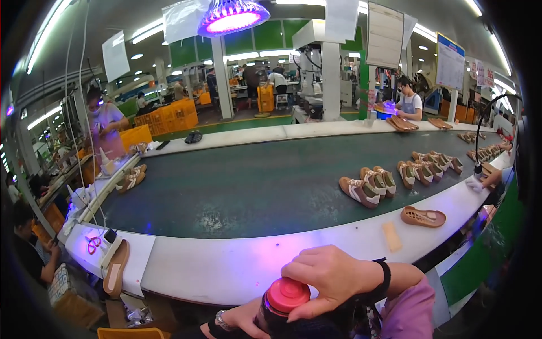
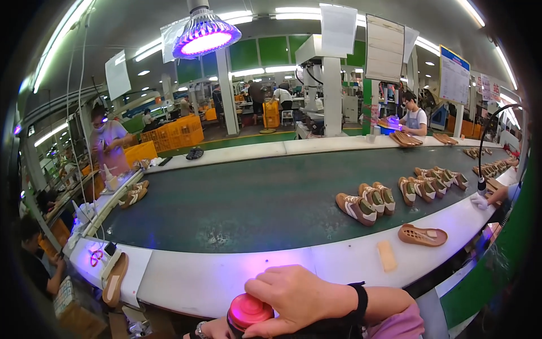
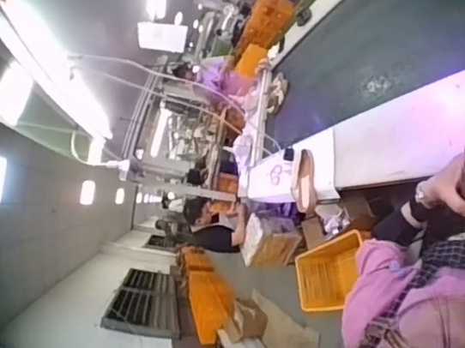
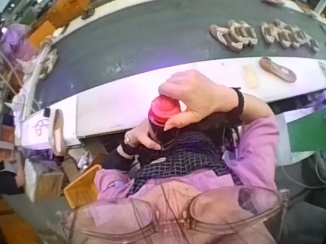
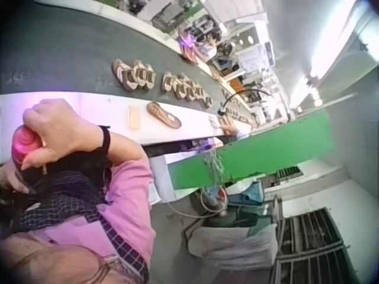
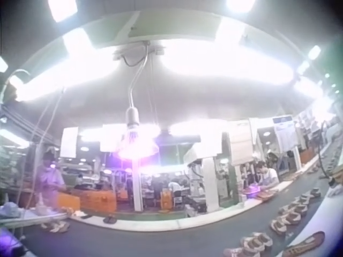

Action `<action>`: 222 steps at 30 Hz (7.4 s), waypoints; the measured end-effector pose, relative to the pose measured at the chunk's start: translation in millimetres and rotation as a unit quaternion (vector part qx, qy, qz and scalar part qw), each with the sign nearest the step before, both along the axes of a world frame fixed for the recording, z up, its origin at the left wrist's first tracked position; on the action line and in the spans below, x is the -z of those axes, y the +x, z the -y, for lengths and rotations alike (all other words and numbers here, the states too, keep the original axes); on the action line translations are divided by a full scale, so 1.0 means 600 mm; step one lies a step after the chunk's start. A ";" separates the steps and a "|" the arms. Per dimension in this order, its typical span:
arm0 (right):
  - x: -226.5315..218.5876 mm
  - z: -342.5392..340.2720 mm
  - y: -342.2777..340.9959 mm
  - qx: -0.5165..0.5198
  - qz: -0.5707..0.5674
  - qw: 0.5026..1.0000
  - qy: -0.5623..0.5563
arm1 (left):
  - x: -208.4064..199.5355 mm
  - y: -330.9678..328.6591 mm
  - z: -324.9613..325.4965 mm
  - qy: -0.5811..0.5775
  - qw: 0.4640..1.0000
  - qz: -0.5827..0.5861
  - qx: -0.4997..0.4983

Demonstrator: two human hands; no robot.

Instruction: Inspecting and comparing pairs of shoes on an assembly line conveyor belt.

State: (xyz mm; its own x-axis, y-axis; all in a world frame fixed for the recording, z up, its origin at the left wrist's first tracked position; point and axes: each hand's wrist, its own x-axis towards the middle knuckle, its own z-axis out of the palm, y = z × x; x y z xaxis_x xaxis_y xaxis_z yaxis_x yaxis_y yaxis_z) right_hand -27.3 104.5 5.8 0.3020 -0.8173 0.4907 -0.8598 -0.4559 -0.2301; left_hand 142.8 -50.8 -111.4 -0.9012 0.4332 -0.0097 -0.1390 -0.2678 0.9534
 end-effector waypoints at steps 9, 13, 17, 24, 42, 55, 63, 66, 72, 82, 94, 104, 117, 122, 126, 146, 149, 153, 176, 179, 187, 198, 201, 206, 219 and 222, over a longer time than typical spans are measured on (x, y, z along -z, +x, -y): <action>-0.041 -0.013 0.015 -0.057 0.109 0.991 0.051 | 0.014 0.009 0.016 -0.002 0.997 -0.047 -0.060; -0.025 -0.021 0.006 0.073 -0.040 0.976 0.199 | -0.001 0.009 0.011 0.031 0.997 0.027 -0.069; -0.017 -0.004 0.007 -0.019 0.014 1.000 0.008 | 0.028 0.007 0.025 0.002 0.997 0.014 -0.074; -0.035 -0.023 0.025 0.055 -0.048 0.994 0.086 | -0.002 0.012 0.009 0.013 0.995 -0.009 -0.103; -0.038 -0.063 0.022 -0.214 0.496 0.835 -0.104 | -0.118 0.013 0.067 -0.221 0.908 -0.331 -0.132; -0.078 -0.130 0.050 -0.194 0.291 0.918 -0.185 | -0.226 0.005 0.059 -0.293 0.808 -0.497 -0.121; -0.093 -0.141 0.057 -0.176 0.264 0.929 -0.192 | -0.263 0.013 0.049 -0.310 0.799 -0.499 -0.129; -0.098 -0.145 0.060 -0.183 0.246 0.930 -0.201 | -0.272 0.014 0.047 -0.314 0.801 -0.491 -0.135; -0.107 -0.158 0.065 -0.169 0.221 0.940 -0.198 | -0.288 0.013 0.049 -0.333 0.769 -0.527 -0.141; -0.116 -0.173 0.077 -0.147 0.189 0.949 -0.206 | -0.339 0.011 0.053 -0.422 0.674 -0.593 -0.126; -0.108 -0.168 0.089 -0.113 0.197 0.940 -0.253 | -0.370 0.022 0.042 -0.470 0.638 -0.580 -0.188; -0.113 -0.169 0.098 -0.079 0.201 0.944 -0.251 | -0.387 0.024 0.042 -0.482 0.625 -0.582 -0.196; -0.113 -0.160 0.095 -0.098 0.185 0.941 -0.266 | -0.388 0.031 0.042 -0.482 0.621 -0.577 -0.220; -0.110 -0.151 0.093 -0.133 0.172 0.930 -0.297 | -0.393 0.034 0.042 -0.487 0.625 -0.570 -0.218; -0.111 -0.150 0.093 -0.134 0.163 0.932 -0.296 | -0.392 0.037 0.042 -0.491 0.614 -0.575 -0.225; -0.107 -0.142 0.113 -0.110 0.166 0.922 -0.333 | -0.396 0.045 0.042 -0.490 0.608 -0.581 -0.229; -0.109 -0.142 0.115 -0.106 0.159 0.923 -0.334 | -0.398 0.047 0.040 -0.484 0.610 -0.580 -0.237; -0.116 -0.148 0.113 -0.101 0.154 0.931 -0.316 | -0.402 0.048 0.037 -0.491 0.600 -0.582 -0.245; -0.116 -0.155 0.114 -0.106 0.147 0.924 -0.337 | -0.407 0.042 0.026 -0.498 0.587 -0.587 -0.249; -0.122 -0.161 0.110 -0.106 0.138 0.934 -0.312 | -0.407 0.039 0.028 -0.496 0.587 -0.588 -0.254; -0.132 -0.176 0.095 -0.124 0.122 0.947 -0.270 | -0.408 0.033 0.020 -0.498 0.579 -0.592 -0.256; -0.147 -0.190 0.096 -0.125 0.099 0.964 -0.212 | -0.406 0.035 0.020 -0.479 0.600 -0.589 -0.251; -0.148 -0.187 0.096 -0.130 0.096 0.963 -0.218 | -0.407 0.036 0.020 -0.478 0.600 -0.591 -0.250; -0.147 -0.189 0.098 -0.129 0.096 0.960 -0.227 | -0.408 0.035 0.019 -0.477 0.596 -0.596 -0.249; -0.138 -0.200 0.114 -0.077 0.136 0.951 -0.267 | -0.412 0.027 0.007 -0.485 0.588 -0.598 -0.249; -0.140 -0.205 0.106 -0.095 0.125 0.950 -0.271 | -0.416 0.022 0.000 -0.478 0.593 -0.599 -0.247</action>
